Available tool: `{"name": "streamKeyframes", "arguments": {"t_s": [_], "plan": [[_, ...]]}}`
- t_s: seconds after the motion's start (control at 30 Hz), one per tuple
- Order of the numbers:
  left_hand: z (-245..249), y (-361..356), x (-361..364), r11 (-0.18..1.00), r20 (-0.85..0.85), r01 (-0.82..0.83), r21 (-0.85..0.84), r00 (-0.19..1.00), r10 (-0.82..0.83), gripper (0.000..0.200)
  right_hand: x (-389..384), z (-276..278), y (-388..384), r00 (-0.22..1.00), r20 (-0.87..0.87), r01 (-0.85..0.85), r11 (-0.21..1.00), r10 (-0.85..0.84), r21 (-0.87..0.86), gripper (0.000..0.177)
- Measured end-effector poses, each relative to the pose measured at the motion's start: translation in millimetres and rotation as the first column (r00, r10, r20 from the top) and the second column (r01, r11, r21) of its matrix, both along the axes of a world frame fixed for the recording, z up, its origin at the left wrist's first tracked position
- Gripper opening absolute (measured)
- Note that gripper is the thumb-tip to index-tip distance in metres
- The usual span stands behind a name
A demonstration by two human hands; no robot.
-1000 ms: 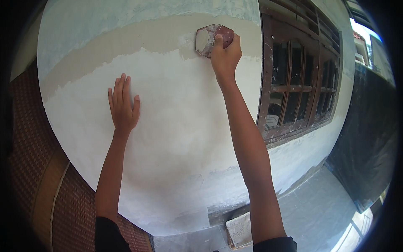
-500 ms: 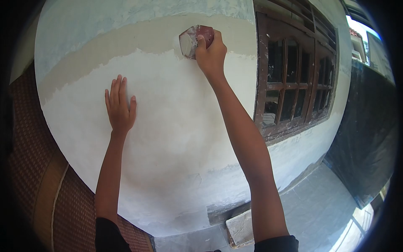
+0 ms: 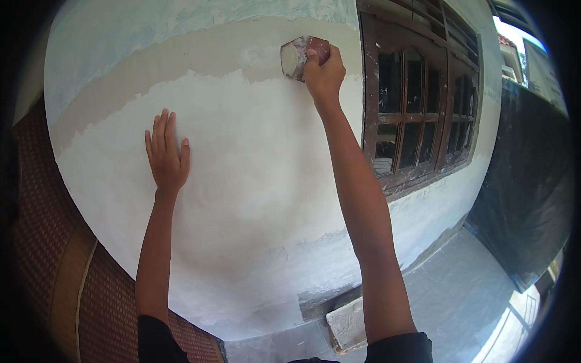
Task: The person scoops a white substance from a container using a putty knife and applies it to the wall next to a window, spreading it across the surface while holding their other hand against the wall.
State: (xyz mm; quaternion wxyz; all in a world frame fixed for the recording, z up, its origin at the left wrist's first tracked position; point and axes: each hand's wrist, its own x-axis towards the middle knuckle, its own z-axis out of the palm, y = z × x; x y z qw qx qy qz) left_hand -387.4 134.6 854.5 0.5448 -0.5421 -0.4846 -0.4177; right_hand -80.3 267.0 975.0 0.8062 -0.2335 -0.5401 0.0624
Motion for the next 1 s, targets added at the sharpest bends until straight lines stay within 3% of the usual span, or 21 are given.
{"name": "streamKeyframes", "arguments": {"t_s": [0.07, 0.13, 0.2, 0.27, 0.33, 0.47, 0.57, 0.63, 0.73, 0.77, 0.87, 0.97, 1.0], "plan": [[-0.8, 1.0, 0.0, 1.000, 0.002, -0.006, 0.006, 1.000, 0.006, 0.059, 19.6, -1.8, -3.2, 0.989, -0.149, 0.004, 0.997, -0.015, -0.077, 0.033], [-0.9, 1.6, 1.3, 1.000, -0.004, -0.007, 0.008, 1.000, 0.007, 0.059, 27.9, -3.0, 1.2, 0.975, -0.216, 0.051, 0.999, -0.053, -0.013, 0.032], [-0.6, 2.1, 2.4, 0.999, 0.002, -0.031, 0.037, 1.000, 0.031, 0.058, 19.9, -2.8, 8.4, 0.957, -0.174, -0.215, 0.970, 0.233, 0.114, 0.032], [-0.4, 1.8, 0.6, 0.999, -0.005, -0.028, 0.032, 1.000, 0.029, 0.058, 3.3, -5.5, 7.6, 0.986, -0.001, -0.168, 0.974, 0.170, 0.151, 0.033], [0.3, 2.0, 0.5, 0.999, -0.009, -0.030, 0.029, 0.999, 0.030, 0.058, 2.3, -8.1, -1.9, 0.998, 0.064, 0.014, 0.999, -0.016, 0.044, 0.032], [-1.2, 2.1, 1.4, 0.998, -0.006, -0.050, 0.032, 0.999, 0.050, 0.058, 39.5, -9.7, 3.0, 0.971, -0.238, 0.001, 0.997, -0.020, -0.076, 0.029], [-0.9, 2.1, 1.6, 0.998, -0.006, -0.053, 0.042, 0.999, 0.054, 0.058, 44.4, -11.0, 8.6, 0.937, -0.346, -0.068, 0.997, 0.050, -0.040, 0.031], [-0.7, 2.9, 2.6, 0.998, -0.010, -0.053, 0.037, 0.999, 0.054, 0.058, 25.7, -8.6, 15.2, 0.925, -0.205, -0.306, 0.947, 0.319, 0.093, 0.033], [-0.3, 3.1, 1.1, 0.998, -0.010, -0.054, 0.035, 0.998, 0.054, 0.058, -1.9, -6.0, -7.7, 0.993, 0.017, -0.120, 0.992, 0.119, 0.036, 0.036], [0.0, 3.2, 0.2, 0.998, -0.011, -0.053, 0.034, 0.999, 0.054, 0.058, 1.4, -5.8, -5.4, 0.993, 0.013, -0.118, 0.992, 0.118, 0.034, 0.036], [-0.8, 3.3, 0.2, 0.998, -0.010, -0.057, 0.033, 0.998, 0.057, 0.058, 25.9, -5.7, 3.3, 0.985, -0.170, -0.056, 0.990, 0.034, -0.127, 0.035], [-1.4, 3.7, 1.2, 0.997, -0.003, -0.064, 0.038, 0.998, 0.065, 0.058, 42.2, -10.4, 16.2, 0.949, -0.314, -0.065, 0.991, 0.025, -0.117, 0.036], [-0.8, 4.0, 1.7, 0.997, -0.004, -0.064, 0.044, 0.998, 0.064, 0.058, 40.9, -10.1, 22.3, 0.940, -0.320, -0.135, 0.991, 0.121, -0.021, 0.037]]}}
